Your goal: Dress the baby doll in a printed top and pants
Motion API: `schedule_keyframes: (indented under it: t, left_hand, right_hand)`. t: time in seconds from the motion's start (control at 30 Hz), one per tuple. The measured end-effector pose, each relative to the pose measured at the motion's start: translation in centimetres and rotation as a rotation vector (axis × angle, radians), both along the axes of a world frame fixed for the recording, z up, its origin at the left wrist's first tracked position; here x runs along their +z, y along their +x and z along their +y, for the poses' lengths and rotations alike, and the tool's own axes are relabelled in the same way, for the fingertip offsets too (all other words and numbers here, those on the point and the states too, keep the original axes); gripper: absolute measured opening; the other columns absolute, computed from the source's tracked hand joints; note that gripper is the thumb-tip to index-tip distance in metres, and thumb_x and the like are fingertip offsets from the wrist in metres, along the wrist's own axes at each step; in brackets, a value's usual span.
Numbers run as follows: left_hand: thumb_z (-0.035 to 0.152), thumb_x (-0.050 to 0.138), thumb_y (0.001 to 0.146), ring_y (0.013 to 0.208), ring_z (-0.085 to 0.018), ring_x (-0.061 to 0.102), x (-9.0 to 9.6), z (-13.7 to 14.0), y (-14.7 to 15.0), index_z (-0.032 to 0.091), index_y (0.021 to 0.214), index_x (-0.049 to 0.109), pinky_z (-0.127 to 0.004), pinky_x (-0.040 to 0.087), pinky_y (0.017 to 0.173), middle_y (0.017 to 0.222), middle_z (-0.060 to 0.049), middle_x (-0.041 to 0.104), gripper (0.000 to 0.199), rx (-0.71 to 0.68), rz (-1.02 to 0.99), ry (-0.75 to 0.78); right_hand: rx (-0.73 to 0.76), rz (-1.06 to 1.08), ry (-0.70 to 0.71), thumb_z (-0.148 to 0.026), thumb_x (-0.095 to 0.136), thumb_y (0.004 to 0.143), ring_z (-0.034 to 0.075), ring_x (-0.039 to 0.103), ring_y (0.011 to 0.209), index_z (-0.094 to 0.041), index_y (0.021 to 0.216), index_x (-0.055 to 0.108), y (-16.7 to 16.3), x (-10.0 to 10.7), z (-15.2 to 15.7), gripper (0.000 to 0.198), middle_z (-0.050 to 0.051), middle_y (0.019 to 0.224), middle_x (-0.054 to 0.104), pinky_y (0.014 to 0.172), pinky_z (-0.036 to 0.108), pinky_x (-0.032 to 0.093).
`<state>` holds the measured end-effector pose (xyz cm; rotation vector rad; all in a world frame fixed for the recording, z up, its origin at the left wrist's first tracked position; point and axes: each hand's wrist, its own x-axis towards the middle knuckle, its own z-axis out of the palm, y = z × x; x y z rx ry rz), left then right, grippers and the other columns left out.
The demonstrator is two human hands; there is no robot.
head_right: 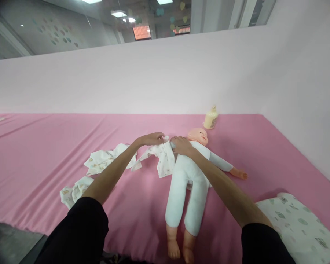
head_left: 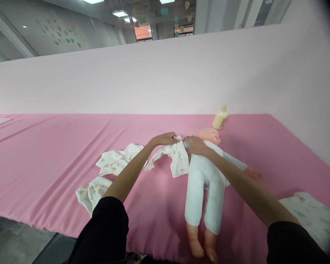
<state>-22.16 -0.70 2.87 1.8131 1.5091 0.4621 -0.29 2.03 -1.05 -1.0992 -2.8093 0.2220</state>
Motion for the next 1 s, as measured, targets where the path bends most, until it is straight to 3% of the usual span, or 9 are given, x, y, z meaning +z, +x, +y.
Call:
schedule_keyframes:
  t: [0.13, 0.2, 0.5, 0.73, 1.0]
  left_hand:
    - [0.038, 0.072, 0.072, 0.072, -0.018, 0.057, -0.2, -1.0, -0.2, 0.017, 0.065, 0.063, -0.026, 0.038, 0.064, 0.072, -0.005, 0.062, 0.024, -0.105, 0.107, 0.135]
    - [0.031, 0.066, 0.075, 0.073, -0.019, 0.057, -0.4, -1.1, 0.3, 0.017, 0.06, 0.06, -0.028, 0.039, 0.068, 0.066, -0.005, 0.058, 0.022, -0.086, 0.111, 0.243]
    - [0.028, 0.044, 0.089, 0.078, -0.016, 0.053, -0.4, 0.3, 4.0, 0.016, 0.076, 0.063, -0.028, 0.038, 0.076, 0.086, -0.005, 0.065, 0.026, -0.009, 0.043, 0.437]
    - [0.033, 0.043, 0.088, 0.079, -0.013, 0.058, -1.0, 1.1, 4.9, 0.015, 0.088, 0.07, -0.023, 0.041, 0.069, 0.09, -0.002, 0.07, 0.033, 0.017, -0.049, 0.336]
    - [0.034, 0.044, 0.085, 0.069, -0.013, 0.052, -1.0, 0.7, 3.1, 0.015, 0.08, 0.066, -0.024, 0.037, 0.06, 0.082, -0.003, 0.066, 0.029, 0.002, 0.071, 0.201]
  right_hand:
    - [-0.011, -0.002, -0.001, -0.028, 0.059, 0.087, 0.028, 0.059, 0.107, -0.017, 0.12, 0.059, -0.1, -0.1, 0.1, 0.036, 0.013, 0.119, 0.066, 0.086, 0.036, 0.042]
    - [-0.007, -0.01, 0.002, -0.025, 0.059, 0.085, 0.028, 0.059, 0.107, -0.016, 0.119, 0.06, -0.1, -0.1, 0.1, 0.035, 0.013, 0.119, 0.066, 0.086, 0.036, 0.042]
    - [-0.015, -0.107, 0.016, -0.004, 0.049, 0.081, 0.029, 0.062, 0.099, -0.012, 0.1, 0.067, -0.6, 0.0, -0.4, 0.028, 0.018, 0.107, 0.069, 0.081, 0.035, 0.044]
    - [-0.015, -0.149, 0.014, -0.006, 0.05, 0.083, 0.029, 0.063, 0.103, -0.011, 0.105, 0.068, -1.0, -0.1, -0.8, 0.028, 0.019, 0.114, 0.068, 0.087, 0.035, 0.043]
    - [0.009, -0.152, 0.032, -0.007, 0.046, 0.085, 0.029, 0.063, 0.107, -0.011, 0.11, 0.066, -1.3, 0.0, -1.1, 0.032, 0.019, 0.115, 0.068, 0.086, 0.036, 0.045]
